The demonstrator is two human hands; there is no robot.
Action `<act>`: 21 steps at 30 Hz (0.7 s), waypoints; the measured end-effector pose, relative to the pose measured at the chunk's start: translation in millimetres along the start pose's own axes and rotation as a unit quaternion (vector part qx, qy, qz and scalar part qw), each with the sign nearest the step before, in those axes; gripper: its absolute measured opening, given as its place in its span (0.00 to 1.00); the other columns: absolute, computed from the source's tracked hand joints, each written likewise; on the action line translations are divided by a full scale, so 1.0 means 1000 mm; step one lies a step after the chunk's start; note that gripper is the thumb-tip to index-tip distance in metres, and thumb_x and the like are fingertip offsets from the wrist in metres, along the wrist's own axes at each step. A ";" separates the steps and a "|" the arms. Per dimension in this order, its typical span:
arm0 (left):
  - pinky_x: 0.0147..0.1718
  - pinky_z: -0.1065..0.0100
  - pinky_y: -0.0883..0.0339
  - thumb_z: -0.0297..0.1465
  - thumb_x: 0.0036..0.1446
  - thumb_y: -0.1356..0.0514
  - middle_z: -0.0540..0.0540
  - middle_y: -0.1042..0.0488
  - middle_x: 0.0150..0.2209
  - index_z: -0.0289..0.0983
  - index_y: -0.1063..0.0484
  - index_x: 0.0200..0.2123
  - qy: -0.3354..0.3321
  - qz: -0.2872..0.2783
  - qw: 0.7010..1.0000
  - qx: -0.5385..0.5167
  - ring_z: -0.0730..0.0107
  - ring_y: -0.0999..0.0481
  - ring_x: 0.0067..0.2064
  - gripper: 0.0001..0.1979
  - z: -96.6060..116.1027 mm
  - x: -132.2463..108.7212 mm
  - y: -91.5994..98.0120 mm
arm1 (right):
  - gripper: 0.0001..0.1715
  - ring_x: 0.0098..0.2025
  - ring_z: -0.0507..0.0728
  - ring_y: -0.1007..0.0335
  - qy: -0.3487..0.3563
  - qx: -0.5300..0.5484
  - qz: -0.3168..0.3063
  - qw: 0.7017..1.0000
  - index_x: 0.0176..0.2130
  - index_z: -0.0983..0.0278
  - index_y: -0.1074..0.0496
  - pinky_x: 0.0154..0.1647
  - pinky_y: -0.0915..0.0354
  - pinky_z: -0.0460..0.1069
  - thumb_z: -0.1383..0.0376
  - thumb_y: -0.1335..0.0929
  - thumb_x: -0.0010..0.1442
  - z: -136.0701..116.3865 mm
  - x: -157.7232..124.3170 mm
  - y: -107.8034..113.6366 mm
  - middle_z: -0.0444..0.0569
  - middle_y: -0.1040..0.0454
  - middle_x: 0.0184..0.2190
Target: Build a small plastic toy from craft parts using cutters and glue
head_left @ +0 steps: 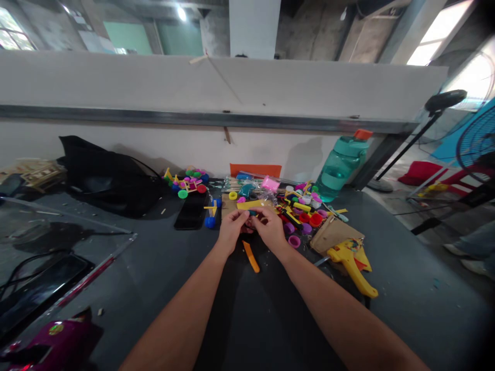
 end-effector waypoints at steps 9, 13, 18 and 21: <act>0.20 0.73 0.31 0.40 0.41 0.35 0.52 0.33 0.20 0.33 0.30 0.27 -0.003 0.002 1.000 -0.020 0.78 0.32 0.21 0.16 -0.002 0.001 0.003 | 0.12 0.33 0.53 0.30 -0.011 0.021 -0.005 1.000 0.40 0.60 0.27 0.32 0.34 0.47 0.63 0.34 0.53 0.002 0.000 0.001 0.47 0.26 0.38; 0.20 0.72 0.30 0.39 0.42 0.35 0.52 0.33 0.21 0.33 0.30 0.27 -0.007 -0.005 1.000 -0.014 0.77 0.32 0.22 0.15 0.000 0.000 0.001 | 0.11 0.35 0.55 0.29 -0.036 0.057 -0.003 0.998 0.38 0.62 0.27 0.35 0.33 0.49 0.63 0.35 0.54 0.004 0.000 0.001 0.48 0.25 0.37; 0.21 0.73 0.31 0.36 0.39 0.33 0.52 0.32 0.23 0.33 0.30 0.30 -0.004 -0.009 1.000 0.019 0.77 0.31 0.23 0.15 0.000 0.000 -0.001 | 0.11 0.30 0.54 0.29 -0.067 0.069 0.011 0.995 0.37 0.62 0.27 0.32 0.32 0.49 0.64 0.33 0.51 0.008 0.001 0.002 0.47 0.25 0.33; 0.21 0.73 0.31 0.36 0.39 0.33 0.52 0.31 0.23 0.33 0.30 0.30 -0.001 -0.002 1.000 0.021 0.77 0.31 0.23 0.15 0.000 0.000 -0.001 | 0.12 0.30 0.54 0.29 -0.073 0.087 0.003 0.993 0.38 0.62 0.28 0.32 0.32 0.49 0.63 0.34 0.52 0.007 0.000 0.001 0.47 0.25 0.33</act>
Point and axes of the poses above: each hand's wrist, its own x-axis towards the middle knuckle, its own y-axis out of the back of the hand, z = x × y, the point moved 7 cm from there along x, towards the middle knuckle
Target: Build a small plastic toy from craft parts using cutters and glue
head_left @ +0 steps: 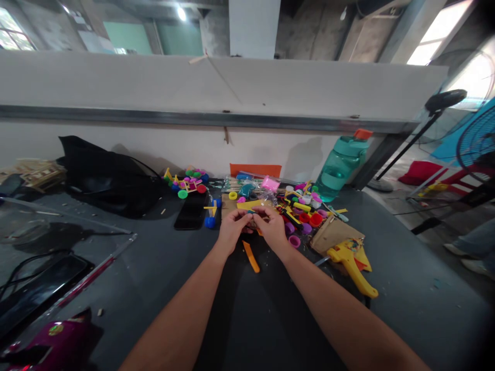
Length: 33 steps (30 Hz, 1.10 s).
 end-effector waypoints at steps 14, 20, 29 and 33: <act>0.20 0.74 0.31 0.35 0.40 0.34 0.53 0.31 0.23 0.33 0.31 0.30 -0.014 0.003 1.000 0.013 0.77 0.30 0.23 0.15 0.001 -0.001 -0.001 | 0.09 0.28 0.54 0.29 -0.015 -0.001 0.003 1.000 0.32 0.65 0.28 0.31 0.33 0.48 0.62 0.34 0.52 0.004 0.001 0.000 0.47 0.25 0.29; 0.20 0.72 0.31 0.36 0.40 0.34 0.54 0.32 0.21 0.34 0.31 0.30 -0.014 0.009 1.000 0.012 0.77 0.31 0.22 0.15 0.001 -0.001 -0.001 | 0.09 0.28 0.54 0.30 -0.017 -0.015 0.007 1.000 0.31 0.64 0.28 0.31 0.34 0.48 0.61 0.34 0.52 0.003 0.002 0.001 0.46 0.26 0.27; 0.20 0.73 0.31 0.38 0.42 0.35 0.53 0.34 0.20 0.33 0.30 0.28 -0.016 0.006 1.000 -0.021 0.77 0.32 0.21 0.14 0.002 -0.001 0.002 | 0.12 0.29 0.53 0.30 0.002 -0.024 -0.005 1.000 0.38 0.62 0.28 0.30 0.34 0.47 0.61 0.35 0.53 0.002 0.001 -0.001 0.46 0.25 0.32; 0.20 0.73 0.32 0.38 0.42 0.35 0.53 0.33 0.20 0.34 0.31 0.27 -0.009 -0.001 0.999 -0.033 0.77 0.32 0.21 0.14 0.000 0.000 0.002 | 0.16 0.26 0.51 0.33 0.038 -0.076 -0.023 0.996 0.41 0.61 0.29 0.26 0.36 0.46 0.62 0.33 0.51 -0.002 -0.002 -0.005 0.46 0.26 0.35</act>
Point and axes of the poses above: each hand's wrist, its own x-axis towards the middle knuckle, its own y-axis out of the back of the hand, z = x × y, the point moved 7 cm from there along x, towards the middle knuckle
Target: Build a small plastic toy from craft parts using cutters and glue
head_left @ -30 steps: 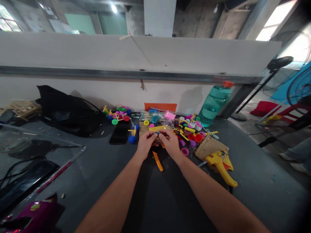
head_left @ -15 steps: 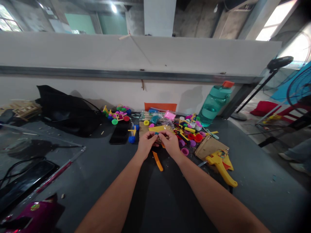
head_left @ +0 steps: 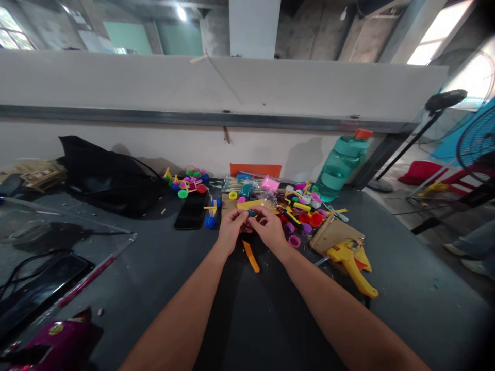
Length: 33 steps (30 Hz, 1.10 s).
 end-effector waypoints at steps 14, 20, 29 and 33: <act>0.20 0.72 0.31 0.39 0.45 0.36 0.53 0.33 0.19 0.33 0.31 0.26 0.008 -0.024 1.000 -0.006 0.78 0.33 0.20 0.14 -0.006 0.003 0.002 | 0.12 0.31 0.53 0.32 0.044 0.003 0.009 0.999 0.38 0.60 0.26 0.29 0.35 0.47 0.65 0.33 0.51 -0.002 0.001 0.002 0.47 0.27 0.35; 0.20 0.72 0.32 0.40 0.44 0.36 0.53 0.33 0.19 0.33 0.31 0.26 0.013 -0.018 1.000 -0.019 0.78 0.33 0.19 0.15 -0.003 0.001 0.000 | 0.13 0.32 0.53 0.32 0.044 -0.001 0.004 0.999 0.39 0.60 0.26 0.30 0.35 0.47 0.62 0.33 0.52 -0.007 -0.001 0.003 0.47 0.27 0.36; 0.19 0.72 0.31 0.40 0.44 0.36 0.53 0.34 0.18 0.33 0.30 0.27 0.008 -0.014 1.000 -0.019 0.77 0.33 0.20 0.15 -0.003 0.001 0.001 | 0.10 0.35 0.54 0.32 0.060 -0.006 0.016 0.998 0.37 0.60 0.26 0.33 0.35 0.47 0.63 0.33 0.54 -0.012 -0.001 0.004 0.47 0.27 0.34; 0.19 0.72 0.31 0.40 0.43 0.36 0.53 0.34 0.18 0.33 0.30 0.26 0.011 -0.014 1.000 -0.015 0.77 0.33 0.20 0.15 -0.004 0.001 0.001 | 0.10 0.36 0.54 0.31 0.067 -0.008 0.010 0.998 0.37 0.61 0.26 0.34 0.35 0.47 0.63 0.34 0.54 -0.013 -0.001 0.004 0.48 0.27 0.34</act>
Point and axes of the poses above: each hand's wrist, its own x-axis towards the middle knuckle, its own y-axis out of the back of the hand, z = x × y, the point moved 7 cm from there along x, towards the middle knuckle
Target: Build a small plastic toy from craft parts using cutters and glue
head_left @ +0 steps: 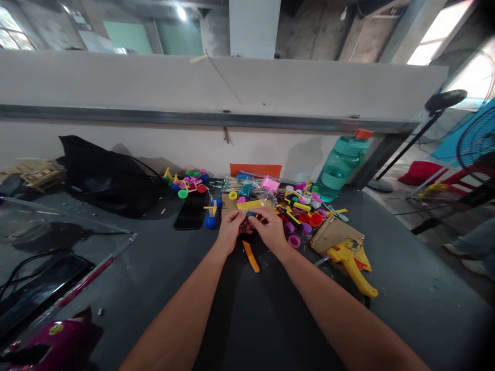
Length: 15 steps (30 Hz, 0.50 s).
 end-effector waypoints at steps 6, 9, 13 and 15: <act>0.20 0.72 0.31 0.41 0.44 0.37 0.52 0.33 0.20 0.33 0.30 0.28 0.000 -0.011 1.000 0.001 0.77 0.33 0.21 0.16 0.000 -0.001 -0.002 | 0.10 0.37 0.55 0.31 -0.009 0.001 0.005 1.000 0.38 0.59 0.26 0.34 0.35 0.48 0.63 0.34 0.55 0.002 0.000 0.000 0.48 0.27 0.35; 0.20 0.72 0.31 0.41 0.44 0.37 0.52 0.33 0.20 0.33 0.30 0.27 0.000 -0.010 1.000 0.012 0.77 0.32 0.21 0.16 0.000 -0.001 -0.002 | 0.10 0.35 0.54 0.31 -0.012 0.007 0.004 1.000 0.38 0.60 0.26 0.32 0.35 0.47 0.63 0.34 0.55 0.002 0.000 0.000 0.48 0.27 0.35; 0.20 0.73 0.31 0.42 0.43 0.36 0.52 0.32 0.20 0.34 0.29 0.27 0.003 -0.010 1.000 0.023 0.77 0.32 0.21 0.16 0.001 -0.001 -0.003 | 0.10 0.36 0.55 0.31 -0.012 0.006 0.004 1.000 0.38 0.59 0.26 0.33 0.35 0.48 0.63 0.34 0.55 0.001 0.001 0.001 0.47 0.27 0.35; 0.20 0.72 0.32 0.42 0.43 0.36 0.52 0.32 0.20 0.34 0.29 0.27 0.009 -0.009 1.000 0.019 0.76 0.32 0.21 0.16 0.001 -0.001 -0.003 | 0.10 0.36 0.55 0.31 -0.012 0.005 0.002 1.000 0.38 0.59 0.26 0.34 0.35 0.48 0.63 0.34 0.55 0.001 0.001 0.001 0.47 0.27 0.35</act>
Point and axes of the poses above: each hand's wrist, its own x-axis towards the middle knuckle, its own y-axis out of the back of the hand, z = x × y, the point moved 7 cm from there along x, towards the middle knuckle
